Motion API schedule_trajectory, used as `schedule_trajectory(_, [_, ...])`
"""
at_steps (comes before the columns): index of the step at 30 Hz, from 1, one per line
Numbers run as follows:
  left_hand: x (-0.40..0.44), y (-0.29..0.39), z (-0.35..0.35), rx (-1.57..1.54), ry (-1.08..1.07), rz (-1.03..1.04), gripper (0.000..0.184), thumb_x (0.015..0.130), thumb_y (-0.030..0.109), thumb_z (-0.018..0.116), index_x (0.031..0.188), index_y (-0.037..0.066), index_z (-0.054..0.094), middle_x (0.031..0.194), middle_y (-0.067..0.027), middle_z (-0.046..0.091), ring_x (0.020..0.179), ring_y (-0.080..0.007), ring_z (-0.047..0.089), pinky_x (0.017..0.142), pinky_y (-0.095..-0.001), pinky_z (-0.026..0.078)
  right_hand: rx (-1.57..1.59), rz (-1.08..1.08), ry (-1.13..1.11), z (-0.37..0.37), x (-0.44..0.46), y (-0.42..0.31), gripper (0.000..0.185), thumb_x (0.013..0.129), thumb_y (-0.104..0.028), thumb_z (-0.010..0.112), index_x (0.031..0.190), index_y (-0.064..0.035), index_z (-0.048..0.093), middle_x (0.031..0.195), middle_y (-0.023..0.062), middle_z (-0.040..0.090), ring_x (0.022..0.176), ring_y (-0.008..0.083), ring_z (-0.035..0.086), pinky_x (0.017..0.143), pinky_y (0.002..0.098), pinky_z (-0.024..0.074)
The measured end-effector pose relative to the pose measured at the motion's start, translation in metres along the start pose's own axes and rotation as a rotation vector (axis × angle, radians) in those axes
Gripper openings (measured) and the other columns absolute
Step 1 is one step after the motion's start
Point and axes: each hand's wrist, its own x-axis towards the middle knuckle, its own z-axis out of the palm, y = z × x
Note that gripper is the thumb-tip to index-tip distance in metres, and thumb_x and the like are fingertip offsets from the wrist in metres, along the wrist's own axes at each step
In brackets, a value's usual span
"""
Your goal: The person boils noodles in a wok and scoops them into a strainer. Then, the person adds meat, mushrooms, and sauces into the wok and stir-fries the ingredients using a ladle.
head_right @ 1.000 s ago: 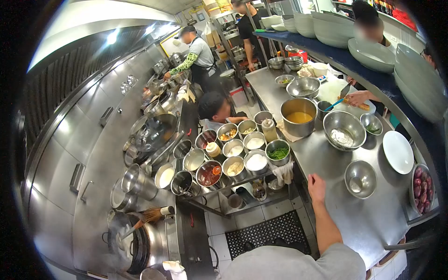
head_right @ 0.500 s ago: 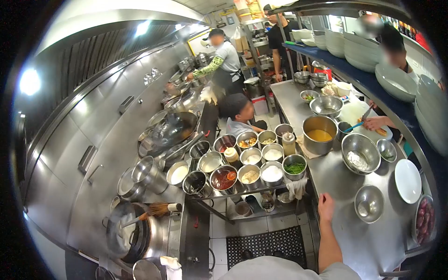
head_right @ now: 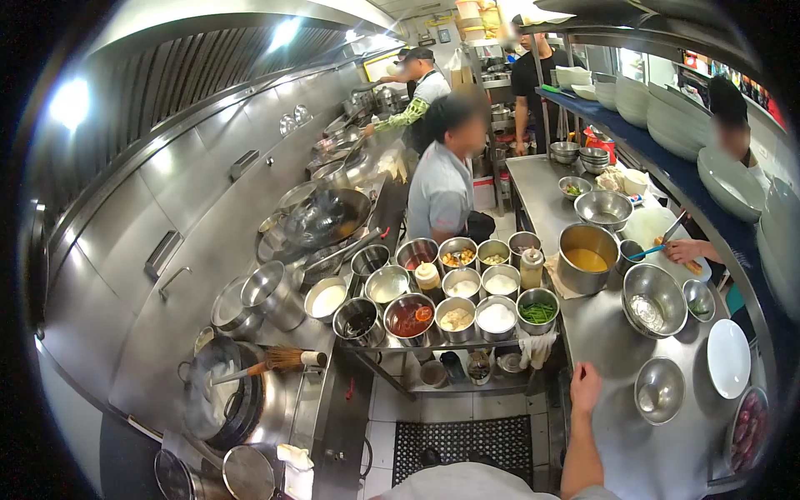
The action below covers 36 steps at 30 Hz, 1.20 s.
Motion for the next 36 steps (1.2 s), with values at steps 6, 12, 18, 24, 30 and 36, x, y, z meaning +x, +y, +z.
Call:
schedule_trajectory(6, [-0.001,-0.014,0.01,-0.026,-0.01,-0.023,0.025,0.076,0.028,0.063,0.092,0.008,0.066,0.087,-0.0137,0.069,0.085,-0.0278,0.066,0.076,-0.0377,0.052,0.015,-0.013,0.005,0.004,0.0,0.003,0.027,0.089,-0.021,0.057,0.076,0.0019,0.054,0.072,0.0221,0.056,0.068,0.0423,0.054,0.062,0.0475,0.0409])
schedule_trajectory(12, [0.001,-0.022,0.02,-0.063,-0.009,-0.028,0.025,0.076,0.028,0.063,0.091,0.008,0.066,0.087,-0.0135,0.069,0.084,-0.0275,0.066,0.076,-0.0376,0.052,-0.002,-0.057,0.006,0.009,0.001,0.009,0.026,0.09,-0.02,0.057,0.077,0.002,0.054,0.072,0.0228,0.055,0.067,0.0421,0.052,0.061,0.0472,0.0403])
schedule_trajectory(18, [-0.004,-0.039,0.032,-0.104,-0.009,-0.034,0.025,0.076,0.028,0.063,0.091,0.008,0.066,0.086,-0.0134,0.069,0.084,-0.0272,0.066,0.076,-0.0375,0.052,0.085,-0.028,-0.006,0.012,-0.002,0.01,0.025,0.091,-0.017,0.057,0.078,0.0041,0.053,0.07,0.0231,0.054,0.061,0.038,0.049,0.058,0.0429,0.0405])
schedule_trajectory(24, [-0.001,-0.055,0.044,-0.114,-0.014,-0.035,0.025,0.076,0.028,0.063,0.091,0.008,0.066,0.086,-0.0132,0.069,0.083,-0.0269,0.066,0.075,-0.0373,0.052,0.026,-0.042,-0.013,0.01,-0.003,0.006,0.023,0.091,-0.015,0.056,0.08,0.0046,0.055,0.07,0.0223,0.055,0.062,0.0364,0.052,0.06,0.042,0.0428])
schedule_trajectory(30, [-0.006,-0.065,0.057,-0.136,-0.012,-0.033,0.024,0.076,0.028,0.063,0.09,0.008,0.066,0.086,-0.013,0.069,0.083,-0.0267,0.066,0.075,-0.0372,0.052,0.055,-0.05,-0.021,0.013,-0.006,0.011,0.023,0.091,-0.016,0.055,0.082,0.0048,0.056,0.071,0.0219,0.056,0.062,0.0351,0.052,0.061,0.0413,0.0431])
schedule_trajectory(36, [-0.012,-0.068,0.065,-0.165,-0.006,-0.028,0.024,0.076,0.028,0.063,0.09,0.008,0.066,0.086,-0.0128,0.069,0.082,-0.0264,0.066,0.075,-0.0371,0.052,0.037,-0.059,-0.026,0.012,-0.008,0.009,0.025,0.092,-0.018,0.054,0.082,0.0045,0.056,0.071,0.0212,0.056,0.062,0.0347,0.051,0.061,0.0415,0.0429])
